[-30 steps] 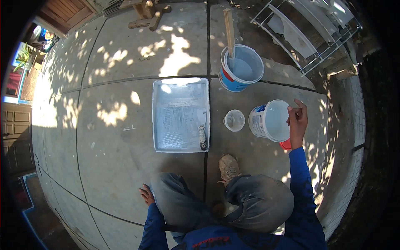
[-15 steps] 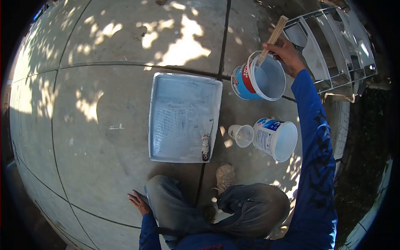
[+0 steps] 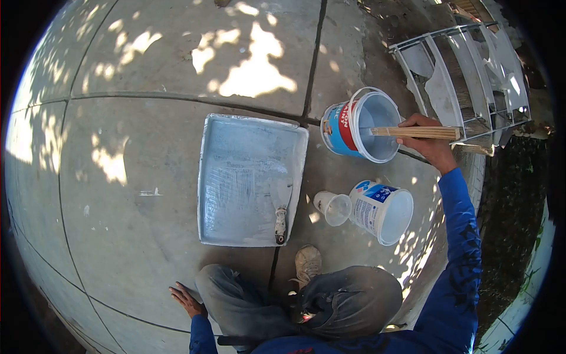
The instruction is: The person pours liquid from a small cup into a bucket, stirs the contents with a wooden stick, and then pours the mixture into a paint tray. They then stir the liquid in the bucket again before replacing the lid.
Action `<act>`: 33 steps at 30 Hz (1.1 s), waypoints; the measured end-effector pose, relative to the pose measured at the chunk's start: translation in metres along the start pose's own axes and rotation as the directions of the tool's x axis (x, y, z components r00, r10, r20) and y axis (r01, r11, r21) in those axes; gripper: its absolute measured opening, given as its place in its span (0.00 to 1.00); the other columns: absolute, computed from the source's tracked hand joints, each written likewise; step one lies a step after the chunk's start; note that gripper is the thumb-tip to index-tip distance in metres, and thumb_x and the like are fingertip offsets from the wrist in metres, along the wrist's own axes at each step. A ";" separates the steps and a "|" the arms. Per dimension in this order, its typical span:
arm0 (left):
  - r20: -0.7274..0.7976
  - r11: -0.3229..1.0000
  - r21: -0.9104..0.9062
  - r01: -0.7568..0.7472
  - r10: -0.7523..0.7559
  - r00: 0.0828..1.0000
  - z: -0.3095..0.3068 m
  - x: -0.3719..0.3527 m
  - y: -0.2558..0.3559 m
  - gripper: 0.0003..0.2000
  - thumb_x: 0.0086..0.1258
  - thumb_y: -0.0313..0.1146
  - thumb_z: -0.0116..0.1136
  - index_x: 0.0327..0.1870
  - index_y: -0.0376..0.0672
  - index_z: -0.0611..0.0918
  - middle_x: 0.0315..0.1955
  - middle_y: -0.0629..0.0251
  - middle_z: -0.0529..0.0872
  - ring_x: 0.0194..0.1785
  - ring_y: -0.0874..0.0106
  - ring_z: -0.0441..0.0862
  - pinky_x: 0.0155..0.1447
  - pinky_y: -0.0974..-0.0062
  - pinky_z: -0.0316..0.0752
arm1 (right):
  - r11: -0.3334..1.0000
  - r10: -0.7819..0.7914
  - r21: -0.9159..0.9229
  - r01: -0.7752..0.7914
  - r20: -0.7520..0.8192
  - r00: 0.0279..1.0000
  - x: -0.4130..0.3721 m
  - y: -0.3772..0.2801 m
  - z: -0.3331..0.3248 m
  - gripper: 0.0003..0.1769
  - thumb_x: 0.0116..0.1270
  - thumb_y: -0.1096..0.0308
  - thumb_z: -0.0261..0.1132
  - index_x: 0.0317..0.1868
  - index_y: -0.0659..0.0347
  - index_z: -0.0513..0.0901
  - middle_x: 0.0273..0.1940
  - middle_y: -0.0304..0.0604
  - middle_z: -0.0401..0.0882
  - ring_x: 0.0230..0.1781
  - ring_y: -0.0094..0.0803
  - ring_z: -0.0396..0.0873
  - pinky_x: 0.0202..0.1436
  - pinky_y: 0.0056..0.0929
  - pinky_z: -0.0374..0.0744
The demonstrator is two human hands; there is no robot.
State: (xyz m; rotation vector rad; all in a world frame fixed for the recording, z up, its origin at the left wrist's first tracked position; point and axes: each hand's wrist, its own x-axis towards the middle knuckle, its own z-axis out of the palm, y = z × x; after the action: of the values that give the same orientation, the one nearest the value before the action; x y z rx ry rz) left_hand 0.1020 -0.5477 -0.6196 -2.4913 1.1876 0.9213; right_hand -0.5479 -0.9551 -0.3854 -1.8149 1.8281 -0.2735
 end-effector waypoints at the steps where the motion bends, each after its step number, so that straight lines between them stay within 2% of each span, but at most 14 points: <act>1: -0.004 1.000 0.003 -0.004 0.004 1.000 0.004 0.001 -0.005 0.55 0.52 0.22 0.66 0.80 0.42 0.42 0.78 0.39 0.34 0.81 0.43 0.33 0.82 0.52 0.37 | 0.997 0.036 -0.070 -0.038 -0.021 0.999 -0.006 -0.001 0.004 0.16 0.52 0.66 0.79 0.39 0.60 0.86 0.35 0.37 0.85 0.36 0.24 0.81 0.41 0.26 0.79; 3: -0.071 0.992 0.060 -0.107 0.111 0.991 0.009 0.003 -0.014 0.56 0.52 0.23 0.67 0.80 0.43 0.42 0.78 0.41 0.34 0.81 0.43 0.33 0.82 0.52 0.38 | 0.998 0.040 -0.048 -0.041 -0.029 0.999 -0.008 -0.002 0.017 0.16 0.52 0.66 0.79 0.40 0.61 0.86 0.35 0.38 0.86 0.37 0.26 0.82 0.43 0.26 0.80; 5: -0.117 0.988 0.065 -0.140 0.147 0.982 0.011 0.002 -0.010 0.56 0.51 0.22 0.67 0.80 0.43 0.42 0.78 0.40 0.35 0.80 0.43 0.34 0.82 0.53 0.38 | 0.991 -0.006 0.130 0.036 -0.222 0.975 -0.004 0.003 0.031 0.16 0.54 0.65 0.79 0.40 0.62 0.86 0.37 0.41 0.86 0.38 0.28 0.84 0.45 0.27 0.82; 6: -0.087 0.995 0.029 -0.096 0.098 0.991 0.008 0.000 -0.005 0.56 0.51 0.22 0.67 0.80 0.43 0.41 0.78 0.40 0.35 0.81 0.43 0.35 0.82 0.53 0.38 | 0.982 -0.005 0.178 0.061 -0.300 0.954 0.000 0.005 0.033 0.17 0.55 0.63 0.79 0.41 0.64 0.86 0.39 0.44 0.87 0.38 0.30 0.85 0.45 0.27 0.82; 7: -0.059 0.999 -0.003 -0.054 0.053 0.997 0.005 -0.001 -0.004 0.56 0.51 0.21 0.66 0.80 0.43 0.41 0.78 0.39 0.35 0.81 0.44 0.35 0.82 0.53 0.38 | 0.985 0.009 0.167 0.050 -0.333 0.943 0.007 0.010 0.031 0.19 0.55 0.62 0.79 0.43 0.64 0.86 0.39 0.44 0.87 0.37 0.30 0.85 0.44 0.28 0.83; 10: -0.109 0.992 0.063 -0.109 0.115 0.987 0.012 0.008 -0.017 0.54 0.52 0.19 0.64 0.80 0.43 0.42 0.77 0.37 0.37 0.81 0.45 0.36 0.82 0.54 0.37 | 0.974 0.064 0.224 0.028 -0.393 0.917 0.004 0.033 0.024 0.22 0.55 0.60 0.79 0.44 0.66 0.86 0.39 0.46 0.88 0.35 0.31 0.86 0.43 0.29 0.83; 13: -0.127 0.981 0.124 -0.149 0.165 0.978 0.015 0.014 -0.024 0.54 0.53 0.18 0.63 0.80 0.42 0.42 0.77 0.36 0.39 0.81 0.45 0.36 0.82 0.53 0.37 | 0.986 0.011 0.152 0.072 -0.487 0.873 -0.013 0.054 0.024 0.20 0.57 0.55 0.76 0.40 0.62 0.87 0.35 0.47 0.87 0.34 0.33 0.85 0.41 0.32 0.82; 15: -0.146 0.981 0.099 -0.165 0.178 0.973 0.009 0.010 -0.016 0.54 0.53 0.18 0.62 0.80 0.42 0.40 0.77 0.35 0.40 0.81 0.45 0.36 0.82 0.53 0.37 | 0.995 -0.088 -0.074 0.064 -0.399 0.913 -0.033 0.060 0.025 0.14 0.59 0.57 0.73 0.35 0.59 0.84 0.30 0.40 0.83 0.30 0.29 0.80 0.36 0.30 0.78; 16: -0.128 0.977 0.134 -0.164 0.181 0.975 0.010 0.011 -0.016 0.54 0.53 0.19 0.63 0.80 0.41 0.40 0.77 0.35 0.40 0.81 0.45 0.36 0.82 0.52 0.37 | 0.999 -0.038 -0.040 0.024 -0.385 0.922 -0.044 0.059 0.027 0.15 0.60 0.55 0.71 0.31 0.59 0.81 0.28 0.41 0.81 0.30 0.31 0.80 0.37 0.32 0.76; 20: -0.119 0.969 0.185 -0.165 0.189 0.975 0.017 0.016 -0.022 0.55 0.53 0.20 0.64 0.79 0.40 0.39 0.76 0.34 0.40 0.81 0.46 0.36 0.82 0.52 0.37 | 0.999 -0.040 0.005 0.049 -0.486 0.873 -0.063 0.056 0.046 0.15 0.60 0.57 0.71 0.32 0.60 0.81 0.26 0.42 0.80 0.29 0.30 0.78 0.35 0.34 0.75; 22: -0.126 0.971 0.174 -0.166 0.190 0.974 0.018 0.018 -0.025 0.55 0.53 0.20 0.64 0.79 0.40 0.39 0.76 0.32 0.41 0.81 0.46 0.36 0.81 0.52 0.37 | 0.985 -0.018 0.148 0.087 -0.417 0.909 -0.066 0.040 0.050 0.15 0.59 0.55 0.69 0.33 0.61 0.82 0.31 0.50 0.82 0.34 0.44 0.82 0.42 0.39 0.79; 27: -0.129 0.969 0.200 -0.146 0.174 0.976 0.022 0.031 -0.029 0.55 0.53 0.20 0.64 0.79 0.41 0.39 0.76 0.32 0.41 0.81 0.46 0.37 0.81 0.52 0.38 | 0.932 -0.004 0.308 0.189 -0.515 0.857 -0.054 0.016 0.064 0.16 0.58 0.57 0.70 0.34 0.62 0.82 0.30 0.50 0.83 0.32 0.45 0.82 0.40 0.40 0.79; 29: -0.138 0.967 0.220 -0.131 0.164 0.977 0.028 0.032 -0.038 0.55 0.53 0.20 0.65 0.79 0.41 0.39 0.76 0.32 0.41 0.81 0.46 0.37 0.82 0.52 0.38 | 0.901 0.162 0.432 0.040 -0.420 0.893 -0.045 0.007 0.057 0.15 0.60 0.57 0.72 0.36 0.62 0.84 0.26 0.40 0.80 0.18 0.26 0.76 0.23 0.26 0.74; 33: -0.133 0.976 0.180 -0.125 0.150 0.980 0.019 0.021 -0.021 0.54 0.55 0.18 0.61 0.80 0.44 0.38 0.76 0.32 0.40 0.81 0.45 0.39 0.81 0.51 0.38 | 0.931 0.113 0.361 0.062 -0.444 0.889 -0.027 0.039 0.052 0.14 0.61 0.58 0.71 0.37 0.62 0.85 0.27 0.41 0.82 0.19 0.27 0.78 0.25 0.28 0.77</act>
State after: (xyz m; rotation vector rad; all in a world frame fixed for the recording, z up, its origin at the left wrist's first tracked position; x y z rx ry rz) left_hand 0.1192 -0.5389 -0.6485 -2.3977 1.4370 0.6456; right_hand -0.5571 -0.9138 -0.4420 -1.5424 1.9347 -1.0416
